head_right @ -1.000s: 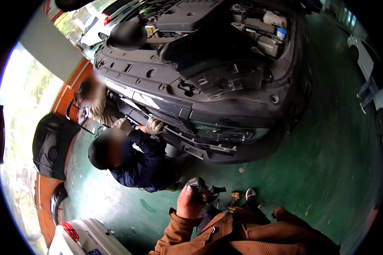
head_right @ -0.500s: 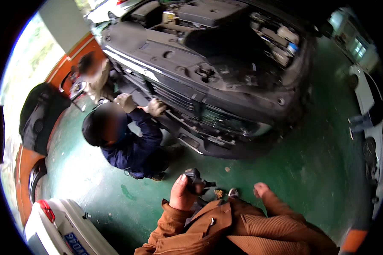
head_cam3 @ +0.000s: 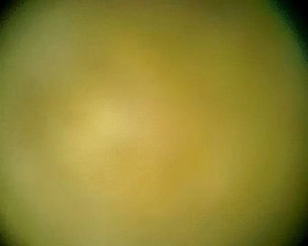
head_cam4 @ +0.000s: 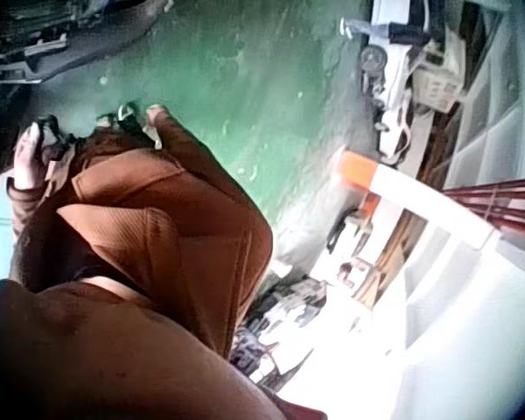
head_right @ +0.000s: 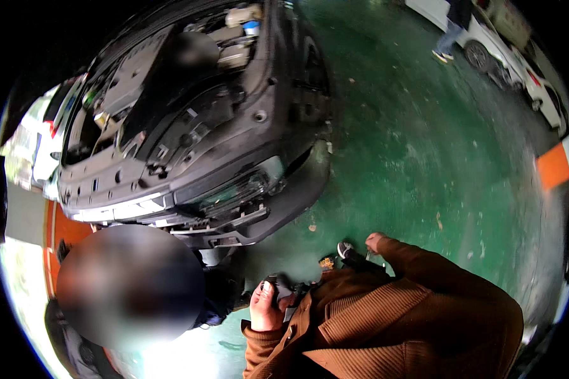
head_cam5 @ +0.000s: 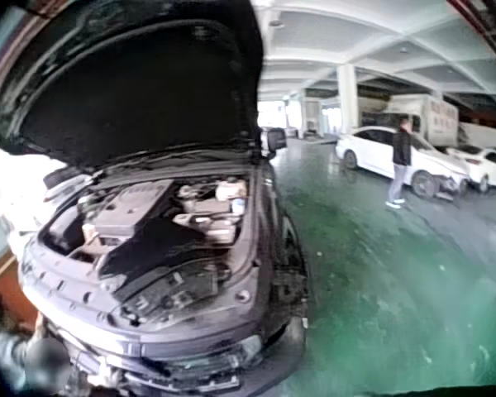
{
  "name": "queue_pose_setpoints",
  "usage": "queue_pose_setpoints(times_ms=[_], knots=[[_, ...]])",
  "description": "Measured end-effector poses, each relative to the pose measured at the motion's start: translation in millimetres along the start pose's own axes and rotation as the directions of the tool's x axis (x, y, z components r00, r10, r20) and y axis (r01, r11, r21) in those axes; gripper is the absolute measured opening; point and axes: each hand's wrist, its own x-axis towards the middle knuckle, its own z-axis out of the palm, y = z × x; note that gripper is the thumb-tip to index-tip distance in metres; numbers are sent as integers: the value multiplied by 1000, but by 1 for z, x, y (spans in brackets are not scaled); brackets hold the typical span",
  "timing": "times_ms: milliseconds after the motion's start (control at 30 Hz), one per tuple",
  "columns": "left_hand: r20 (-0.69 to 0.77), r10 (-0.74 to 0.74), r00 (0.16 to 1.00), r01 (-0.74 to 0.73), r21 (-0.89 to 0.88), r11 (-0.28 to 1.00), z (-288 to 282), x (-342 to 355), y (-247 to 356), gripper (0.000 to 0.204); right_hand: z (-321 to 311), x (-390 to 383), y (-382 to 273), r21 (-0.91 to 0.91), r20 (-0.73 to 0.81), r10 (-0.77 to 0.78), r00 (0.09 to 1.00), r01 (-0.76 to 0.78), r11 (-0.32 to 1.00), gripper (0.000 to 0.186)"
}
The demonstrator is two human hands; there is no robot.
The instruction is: The person removes the front bumper of a car using a cordless drill and a pry tool, then reattaches it with assistance from two coworkers. They align the bumper, secure fasteners, and use a flashlight to inspect the fit.
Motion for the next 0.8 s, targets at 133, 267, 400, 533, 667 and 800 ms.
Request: queue_pose_setpoints(times_ms=[133,267,400,533,667,800], knots=[[-98,-29,995,38,89,995,21,21,-2,31,-21,30,106,163,-91,166,982,-150,975,13],[-95,-57,994,73,173,982,43,39,-9,31,-19,42,192,415,13,417,909,-384,825,21],[-69,-78,995,92,223,970,64,57,-22,33,2,40,233,-914,274,14,962,256,314,15],[31,-144,989,139,138,981,76,71,-30,28,29,41,224,-884,221,274,936,73,462,19],[-79,-160,984,176,275,945,78,78,-42,37,49,40,173,-905,233,-231,945,298,303,26],[-129,-156,979,196,403,894,66,96,-62,41,68,65,38,-673,72,-821,566,635,378,32]])
